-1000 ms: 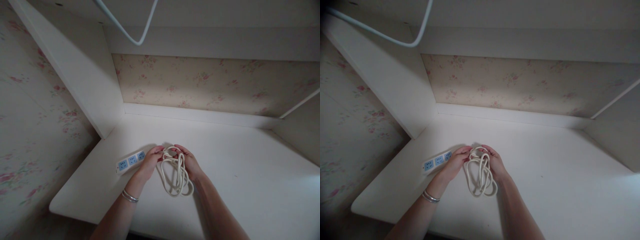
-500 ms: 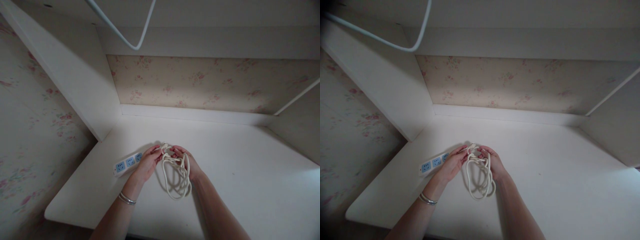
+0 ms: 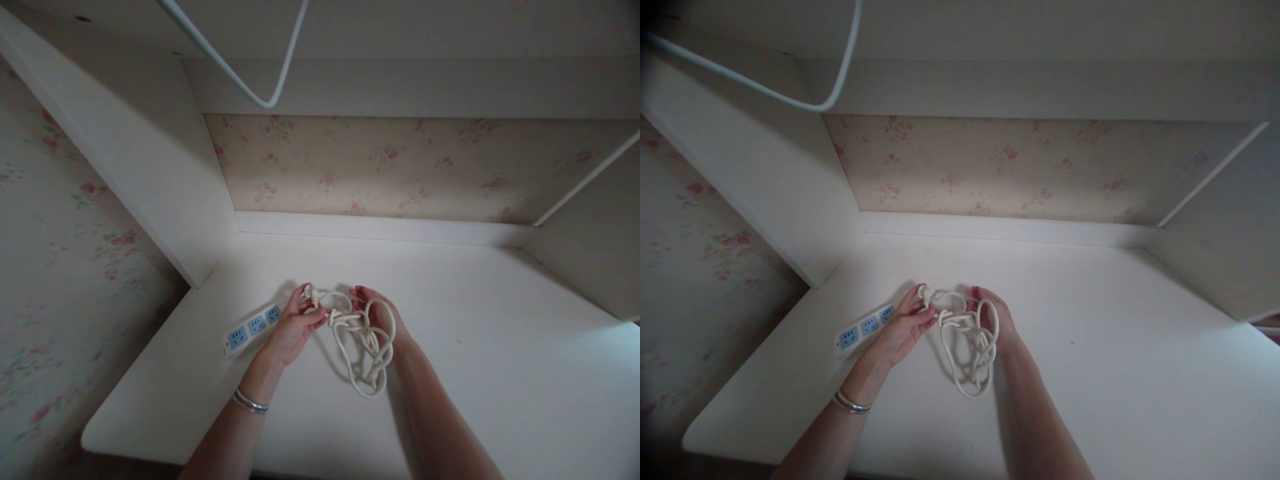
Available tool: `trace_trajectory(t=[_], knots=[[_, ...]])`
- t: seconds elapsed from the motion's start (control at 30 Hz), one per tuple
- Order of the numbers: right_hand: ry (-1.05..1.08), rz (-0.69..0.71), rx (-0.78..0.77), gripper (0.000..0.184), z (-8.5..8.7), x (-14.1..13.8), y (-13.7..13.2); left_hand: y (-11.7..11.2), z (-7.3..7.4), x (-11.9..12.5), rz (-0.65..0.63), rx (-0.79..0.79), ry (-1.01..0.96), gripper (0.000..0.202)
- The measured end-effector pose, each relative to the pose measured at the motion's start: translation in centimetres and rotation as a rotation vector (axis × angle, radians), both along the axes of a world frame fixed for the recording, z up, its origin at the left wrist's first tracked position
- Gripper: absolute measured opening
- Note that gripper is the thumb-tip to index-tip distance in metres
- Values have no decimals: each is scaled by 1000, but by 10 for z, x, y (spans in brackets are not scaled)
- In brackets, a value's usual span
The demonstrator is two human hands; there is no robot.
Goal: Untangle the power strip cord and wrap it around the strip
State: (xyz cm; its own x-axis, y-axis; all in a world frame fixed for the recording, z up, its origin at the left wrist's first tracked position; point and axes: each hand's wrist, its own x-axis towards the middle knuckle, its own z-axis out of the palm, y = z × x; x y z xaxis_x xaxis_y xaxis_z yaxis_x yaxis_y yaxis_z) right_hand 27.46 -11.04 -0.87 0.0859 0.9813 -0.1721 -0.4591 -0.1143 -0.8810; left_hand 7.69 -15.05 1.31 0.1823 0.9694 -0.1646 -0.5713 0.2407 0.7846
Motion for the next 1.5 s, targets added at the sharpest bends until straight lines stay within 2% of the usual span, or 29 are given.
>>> trace_trajectory(t=[0.1, 0.17, 0.23, 0.27, 0.3, 0.33, 0.4, 0.43, 0.5, 0.63, 0.73, 0.87, 1.0, 1.13, 1.3, 1.5], knots=[[47, -388, 42, 18, 15, 28, -4, -1, -2, 3, 57, 32, 58, 67], [20, -639, 168, 14, 26, 38, -18, -2, -2, 6, 69, 26, 80, 63], [-98, -835, 339, 13, 34, 34, -40, -3, -1, 9, 54, 11, 60, 58], [-196, -861, 416, 13, 36, 26, -54, -4, -1, 9, 45, 5, 33, 55], [-305, -816, 457, 13, 36, 15, -69, -3, -1, 10, 38, 0, -3, 52], [-411, -684, 464, 15, 34, 3, -83, -3, -1, 10, 32, -6, -37, 47], [-647, -297, 477, 18, 27, -21, -105, -1, -2, 9, 31, -26, -71, 35], [-767, -164, 505, 17, 24, -30, -111, -1, -3, 8, 40, -38, -64, 30], [-995, -1, 572, 18, 20, -41, -115, -1, -5, 7, 67, -52, -14, 26], [-1387, 0, 618, 20, 21, -36, -94, -3, -4, 8, 86, 16, 177, 44], [-1518, -117, 615, 21, 21, -24, -74, -4, -3, 11, 42, 53, 349, 44], [-1385, -259, 489, 21, 12, -17, -60, -6, -2, 14, -85, 75, 370, 32], [-1178, -254, 362, 27, 3, -17, -58, -11, 3, 13, -216, 32, 226, 30], [-988, -192, 324, 30, -1, -14, -56, -15, 8, 14, -334, 72, 133, 31], [-883, -86, 373, 31, 1, -9, -52, -12, 5, 19, -302, 151, 210, 37], [-815, -22, 487, 23, 8, -18, -57, -8, -4, 22, -156, 185, 287, 37]])
